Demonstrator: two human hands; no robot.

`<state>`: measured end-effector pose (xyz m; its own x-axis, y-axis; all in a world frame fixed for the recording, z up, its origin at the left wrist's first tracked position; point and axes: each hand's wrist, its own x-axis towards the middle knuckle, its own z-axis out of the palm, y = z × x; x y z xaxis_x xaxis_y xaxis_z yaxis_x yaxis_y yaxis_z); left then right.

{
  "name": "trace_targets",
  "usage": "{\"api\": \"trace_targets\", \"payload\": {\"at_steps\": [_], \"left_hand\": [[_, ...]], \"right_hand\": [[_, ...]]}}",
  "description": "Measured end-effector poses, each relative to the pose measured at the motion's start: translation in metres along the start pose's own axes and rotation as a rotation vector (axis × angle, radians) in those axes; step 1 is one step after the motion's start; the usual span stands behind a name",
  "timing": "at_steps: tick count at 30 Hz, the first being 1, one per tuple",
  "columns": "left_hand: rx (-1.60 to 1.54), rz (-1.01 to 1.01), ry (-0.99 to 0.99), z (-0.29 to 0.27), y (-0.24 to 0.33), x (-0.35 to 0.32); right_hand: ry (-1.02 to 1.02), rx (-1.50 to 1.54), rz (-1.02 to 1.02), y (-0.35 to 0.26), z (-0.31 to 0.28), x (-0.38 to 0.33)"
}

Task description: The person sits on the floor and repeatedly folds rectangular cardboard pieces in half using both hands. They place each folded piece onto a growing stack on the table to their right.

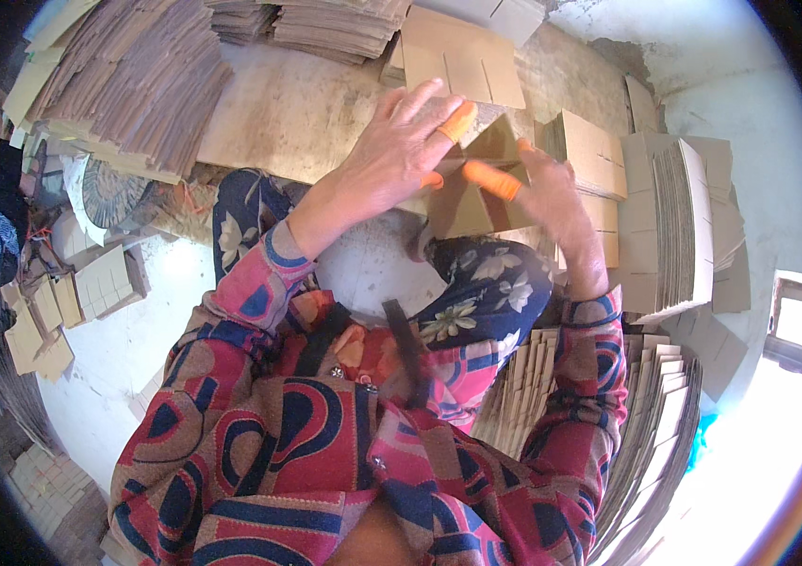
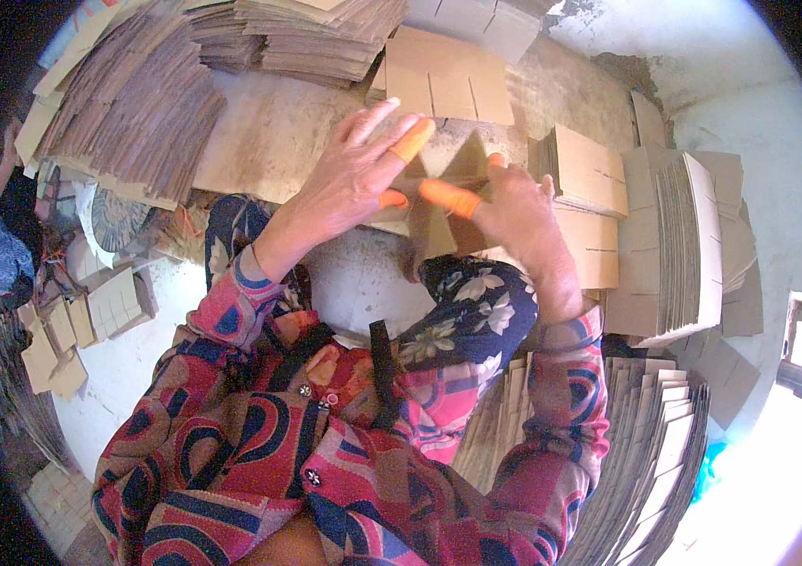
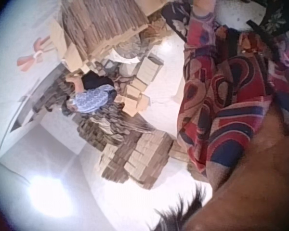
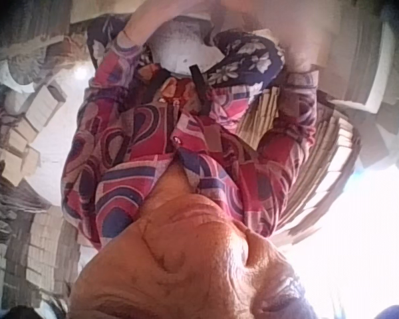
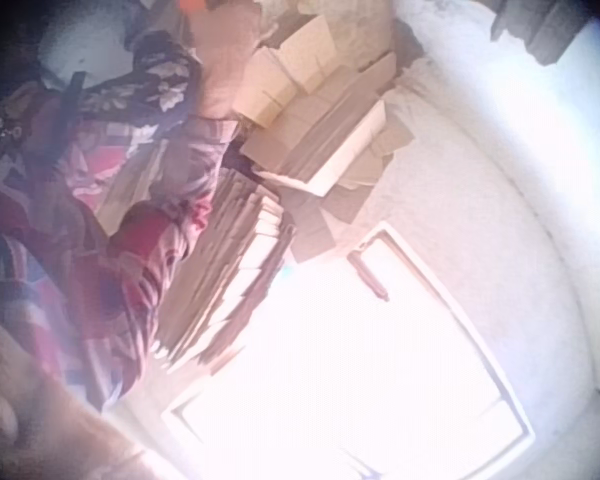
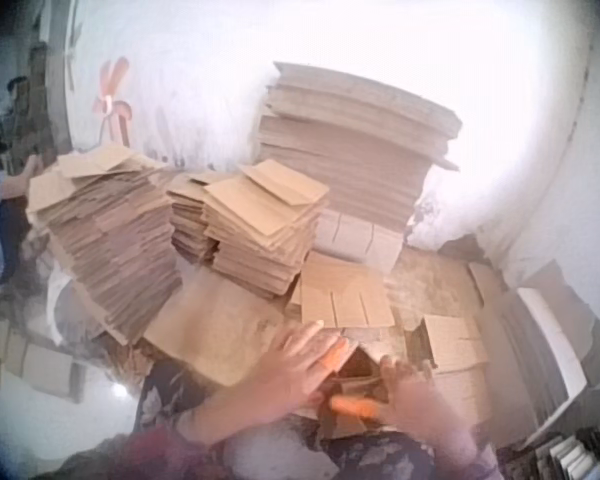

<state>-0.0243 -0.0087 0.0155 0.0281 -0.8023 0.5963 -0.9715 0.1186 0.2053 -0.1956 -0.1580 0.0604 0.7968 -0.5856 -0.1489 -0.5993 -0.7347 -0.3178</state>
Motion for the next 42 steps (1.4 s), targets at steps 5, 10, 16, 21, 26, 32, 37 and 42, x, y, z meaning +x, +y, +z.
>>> {"api": "trace_targets", "payload": {"at_steps": [5,10,16,21,26,32,37,42], "left_hand": [[-0.079,0.061,-0.136,0.005,-0.017,0.0],[-0.176,0.049,-0.226,-0.011,-0.013,0.003],[-0.246,0.052,-0.245,-0.008,-0.021,-0.007],[-0.315,0.047,-0.31,-0.029,-0.016,-0.018],[-0.047,0.186,0.051,-0.113,0.01,-0.021],[0.646,0.217,0.425,-0.216,0.008,-0.02],[1.218,-0.03,0.312,-0.289,-0.083,-0.031],[1.21,-0.478,-0.115,-0.314,-0.168,-0.062]], "right_hand": [[0.014,-0.042,-0.214,-0.027,0.003,-0.021],[0.169,-0.038,-0.413,-0.013,0.017,-0.03],[0.272,-0.025,-0.471,-0.022,0.034,-0.03],[0.381,-0.269,-0.579,-0.052,0.013,-0.053],[0.824,-0.478,-0.628,-0.098,-0.005,-0.09],[1.113,-0.205,-0.307,-0.07,0.048,-0.09],[0.862,-0.112,-0.112,-0.021,0.134,-0.092],[0.809,-0.083,-0.087,-0.006,0.143,-0.103]]}}
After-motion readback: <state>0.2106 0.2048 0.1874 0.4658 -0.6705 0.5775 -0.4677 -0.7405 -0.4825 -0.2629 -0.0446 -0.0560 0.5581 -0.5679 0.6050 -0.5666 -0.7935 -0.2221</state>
